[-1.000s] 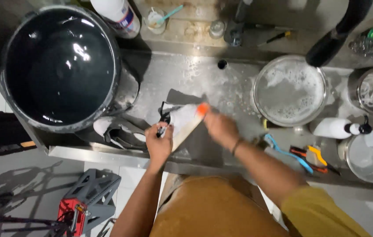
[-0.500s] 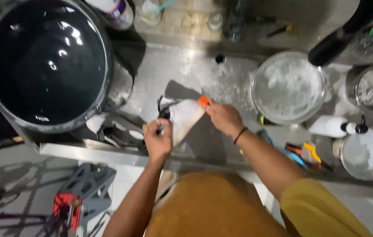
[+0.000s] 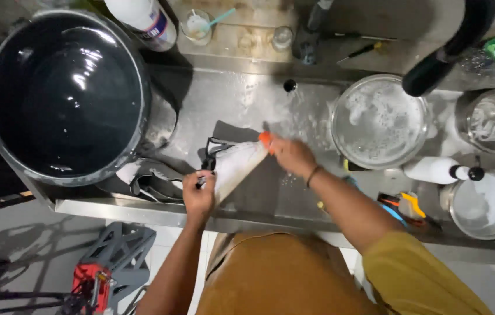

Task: The person scrubs the sole of a shoe using a brush and water in a sink. They rinse the brush and the shoe under running water, then apply a cleaning liquid from a bottle to the sole and continue scrubbing with the brush. Finally, they rinse the shoe again and hold it up to inspect the sole.

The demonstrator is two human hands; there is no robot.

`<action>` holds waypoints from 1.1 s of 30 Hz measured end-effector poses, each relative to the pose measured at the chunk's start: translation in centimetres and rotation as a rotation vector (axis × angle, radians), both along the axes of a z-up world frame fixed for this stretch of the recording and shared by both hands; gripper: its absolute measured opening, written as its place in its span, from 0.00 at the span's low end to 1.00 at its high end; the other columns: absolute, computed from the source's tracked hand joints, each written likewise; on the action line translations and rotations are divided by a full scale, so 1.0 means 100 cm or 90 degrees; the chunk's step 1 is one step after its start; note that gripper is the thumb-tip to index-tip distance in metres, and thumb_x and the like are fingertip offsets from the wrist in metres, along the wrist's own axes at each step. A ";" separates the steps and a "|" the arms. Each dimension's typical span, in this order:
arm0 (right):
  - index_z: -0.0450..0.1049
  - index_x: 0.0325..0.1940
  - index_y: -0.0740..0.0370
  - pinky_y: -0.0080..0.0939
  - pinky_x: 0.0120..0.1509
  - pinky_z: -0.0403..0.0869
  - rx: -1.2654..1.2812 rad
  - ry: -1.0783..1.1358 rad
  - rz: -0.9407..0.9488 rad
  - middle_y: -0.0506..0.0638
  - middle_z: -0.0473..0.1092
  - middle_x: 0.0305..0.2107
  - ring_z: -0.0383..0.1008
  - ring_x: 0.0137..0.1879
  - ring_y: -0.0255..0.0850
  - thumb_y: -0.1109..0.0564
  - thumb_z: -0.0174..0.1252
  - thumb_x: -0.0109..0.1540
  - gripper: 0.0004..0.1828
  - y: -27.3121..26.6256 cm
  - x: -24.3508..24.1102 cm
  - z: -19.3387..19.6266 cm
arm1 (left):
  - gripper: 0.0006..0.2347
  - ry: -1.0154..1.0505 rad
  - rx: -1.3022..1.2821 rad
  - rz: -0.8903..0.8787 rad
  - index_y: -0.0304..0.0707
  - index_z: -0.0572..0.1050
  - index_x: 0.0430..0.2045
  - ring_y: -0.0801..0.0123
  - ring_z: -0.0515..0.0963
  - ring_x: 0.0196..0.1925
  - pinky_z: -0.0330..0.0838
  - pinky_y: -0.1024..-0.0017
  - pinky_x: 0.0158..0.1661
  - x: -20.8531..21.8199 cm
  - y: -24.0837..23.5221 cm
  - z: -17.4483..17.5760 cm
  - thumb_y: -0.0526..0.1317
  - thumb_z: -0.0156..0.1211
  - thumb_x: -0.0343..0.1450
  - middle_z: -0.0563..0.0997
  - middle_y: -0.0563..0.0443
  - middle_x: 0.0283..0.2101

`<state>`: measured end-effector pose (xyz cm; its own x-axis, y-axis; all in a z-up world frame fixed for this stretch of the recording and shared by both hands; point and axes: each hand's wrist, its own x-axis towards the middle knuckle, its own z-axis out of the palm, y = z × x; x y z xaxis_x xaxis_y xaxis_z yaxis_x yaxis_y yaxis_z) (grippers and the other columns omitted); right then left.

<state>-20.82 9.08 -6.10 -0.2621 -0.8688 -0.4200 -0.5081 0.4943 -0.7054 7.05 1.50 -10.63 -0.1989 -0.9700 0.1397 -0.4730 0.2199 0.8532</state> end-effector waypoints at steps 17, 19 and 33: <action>0.75 0.59 0.48 0.57 0.55 0.75 0.174 0.240 -0.281 0.55 0.78 0.42 0.78 0.53 0.55 0.36 0.43 0.71 0.24 0.046 -0.123 0.018 | 0.11 -0.126 0.070 -0.056 0.27 0.76 0.40 0.42 0.76 0.50 0.67 0.57 0.56 0.008 -0.004 -0.051 0.40 0.59 0.73 0.73 0.34 0.41; 0.78 0.55 0.52 0.58 0.52 0.76 0.256 0.283 -0.257 0.57 0.79 0.38 0.80 0.49 0.56 0.38 0.44 0.69 0.24 0.070 -0.155 0.002 | 0.10 -0.153 0.068 -0.079 0.29 0.75 0.43 0.45 0.76 0.51 0.68 0.58 0.57 0.006 -0.004 -0.053 0.37 0.58 0.73 0.73 0.36 0.43; 0.70 0.53 0.57 0.64 0.58 0.75 0.151 0.100 0.100 0.64 0.78 0.43 0.77 0.56 0.62 0.43 0.37 0.70 0.22 -0.036 -0.028 0.047 | 0.47 -0.536 0.226 -0.188 0.55 0.55 0.71 0.43 0.74 0.50 0.68 0.53 0.50 -0.028 0.008 -0.014 0.56 0.77 0.56 0.69 0.42 0.48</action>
